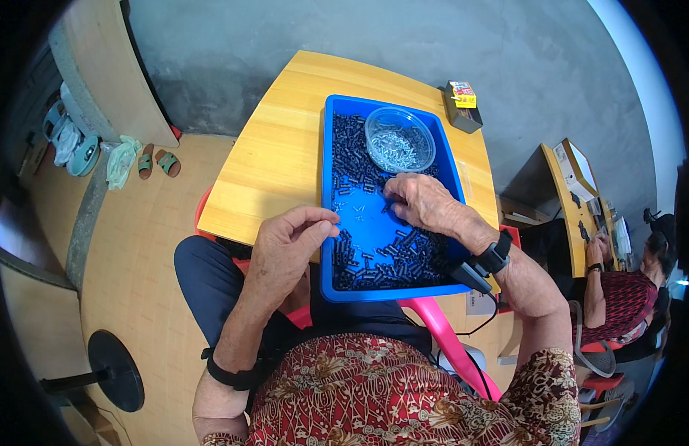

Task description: Assembling small black plastic components by hand in a blue tray.

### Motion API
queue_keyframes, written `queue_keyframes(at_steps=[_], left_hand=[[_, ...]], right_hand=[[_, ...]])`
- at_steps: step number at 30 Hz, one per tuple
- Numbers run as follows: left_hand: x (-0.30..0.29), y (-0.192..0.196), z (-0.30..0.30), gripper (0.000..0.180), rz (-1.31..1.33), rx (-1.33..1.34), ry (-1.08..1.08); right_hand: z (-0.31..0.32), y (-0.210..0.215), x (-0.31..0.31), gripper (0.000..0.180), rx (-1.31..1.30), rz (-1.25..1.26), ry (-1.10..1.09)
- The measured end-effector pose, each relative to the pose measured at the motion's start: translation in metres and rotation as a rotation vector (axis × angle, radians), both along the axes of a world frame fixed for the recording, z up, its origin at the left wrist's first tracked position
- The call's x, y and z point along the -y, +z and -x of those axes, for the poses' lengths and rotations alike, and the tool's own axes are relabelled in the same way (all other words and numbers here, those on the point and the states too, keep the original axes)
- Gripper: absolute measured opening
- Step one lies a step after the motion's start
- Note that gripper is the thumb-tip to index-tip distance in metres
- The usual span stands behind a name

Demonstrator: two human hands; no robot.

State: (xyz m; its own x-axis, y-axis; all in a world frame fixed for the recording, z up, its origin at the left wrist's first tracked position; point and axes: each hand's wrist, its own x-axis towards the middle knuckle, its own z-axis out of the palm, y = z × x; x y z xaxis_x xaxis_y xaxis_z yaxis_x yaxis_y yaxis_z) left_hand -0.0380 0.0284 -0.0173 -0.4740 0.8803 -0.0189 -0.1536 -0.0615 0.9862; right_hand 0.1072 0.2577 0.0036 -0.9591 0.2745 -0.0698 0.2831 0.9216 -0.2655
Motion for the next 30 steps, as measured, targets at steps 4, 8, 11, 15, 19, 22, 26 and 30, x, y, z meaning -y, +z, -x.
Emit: queue_keyframes(at_steps=[4,8,11,15,19,22,26,30], left_hand=[[0.001,0.002,0.000,0.020,0.007,-0.037,-0.006],[0.001,0.001,0.000,0.020,-0.008,-0.031,-0.008],[0.000,0.002,-0.001,0.020,-0.007,-0.022,-0.008],[0.001,0.002,-0.001,0.020,0.016,-0.018,0.005],[0.000,0.003,-0.002,0.020,-0.004,0.001,0.002],[0.000,0.004,-0.001,0.020,0.013,-0.023,-0.004],[0.002,0.004,-0.004,0.020,0.016,-0.053,0.001],[0.003,0.006,-0.011,0.019,0.002,-0.016,0.015]], right_hand=[[-0.007,0.002,-0.002,0.028,0.029,-0.115,0.053],[-0.012,0.003,-0.004,0.027,0.038,-0.093,0.044],[-0.004,0.003,0.001,0.025,0.033,-0.073,0.034],[0.005,-0.004,0.007,0.024,-0.051,-0.069,0.159],[0.007,-0.003,0.006,0.022,0.024,-0.131,0.232],[0.007,-0.002,0.008,0.018,-0.004,-0.118,0.249],[0.009,0.016,0.022,0.013,-0.107,0.151,0.098],[0.003,0.022,0.039,0.011,-0.169,0.775,-0.054]])
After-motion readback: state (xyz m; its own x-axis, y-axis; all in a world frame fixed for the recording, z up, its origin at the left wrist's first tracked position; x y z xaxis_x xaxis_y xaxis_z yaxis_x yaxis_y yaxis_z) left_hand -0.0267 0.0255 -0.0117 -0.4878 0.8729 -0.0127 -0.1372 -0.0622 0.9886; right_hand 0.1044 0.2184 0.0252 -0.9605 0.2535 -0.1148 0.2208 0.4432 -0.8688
